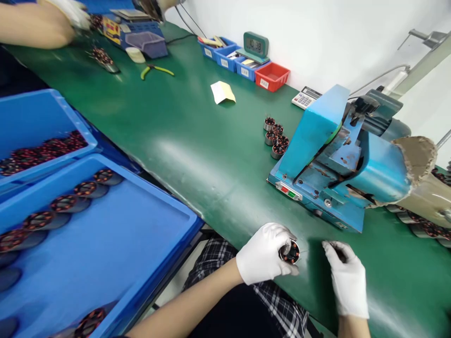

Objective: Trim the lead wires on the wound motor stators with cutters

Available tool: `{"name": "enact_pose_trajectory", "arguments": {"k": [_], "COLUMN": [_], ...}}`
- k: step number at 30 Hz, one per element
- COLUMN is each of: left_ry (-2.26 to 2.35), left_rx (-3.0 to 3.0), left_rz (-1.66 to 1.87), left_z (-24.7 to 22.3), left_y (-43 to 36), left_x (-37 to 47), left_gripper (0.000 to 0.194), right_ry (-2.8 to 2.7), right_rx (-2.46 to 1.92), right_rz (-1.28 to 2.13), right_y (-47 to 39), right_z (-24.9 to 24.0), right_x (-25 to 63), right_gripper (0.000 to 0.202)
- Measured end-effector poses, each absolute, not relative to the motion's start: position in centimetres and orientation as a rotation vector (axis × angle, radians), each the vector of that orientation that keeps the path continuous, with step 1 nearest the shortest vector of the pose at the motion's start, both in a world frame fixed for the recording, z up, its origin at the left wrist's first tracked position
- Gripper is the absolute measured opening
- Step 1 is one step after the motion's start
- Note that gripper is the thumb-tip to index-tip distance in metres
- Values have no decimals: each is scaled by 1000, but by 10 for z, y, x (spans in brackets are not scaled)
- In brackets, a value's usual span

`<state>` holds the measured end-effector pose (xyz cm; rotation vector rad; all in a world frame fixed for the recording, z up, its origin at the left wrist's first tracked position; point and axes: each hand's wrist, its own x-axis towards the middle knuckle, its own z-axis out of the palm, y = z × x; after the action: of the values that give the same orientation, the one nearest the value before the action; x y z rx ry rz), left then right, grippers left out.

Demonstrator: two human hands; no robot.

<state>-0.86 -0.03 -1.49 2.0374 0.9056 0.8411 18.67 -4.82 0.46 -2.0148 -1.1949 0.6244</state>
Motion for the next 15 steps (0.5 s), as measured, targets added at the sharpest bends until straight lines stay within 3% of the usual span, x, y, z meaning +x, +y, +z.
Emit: {"name": "enact_pose_trajectory", "arguments": {"k": [3,7,10,15], "left_ry": [906,888,911,917], "left_rx": [2060,2081,2078,2104], "left_rz": [824,841,831,762], "left_z": [-14,-13,-12,-12], "left_y": [0,-1,-1,1], "left_x": [-9,-12,-12,-11], "left_gripper": [43,42,42,40], "right_ry": [-1435,-1873,-2083,-2178], "right_rx": [-1710,-1541,-1529,-1431], "right_rz": [802,441,255,438], "right_y": [-54,-64,-75,-84], "right_z": [16,18,12,17], "right_x": [177,156,152,156], "right_gripper": [20,6,9,7]}}
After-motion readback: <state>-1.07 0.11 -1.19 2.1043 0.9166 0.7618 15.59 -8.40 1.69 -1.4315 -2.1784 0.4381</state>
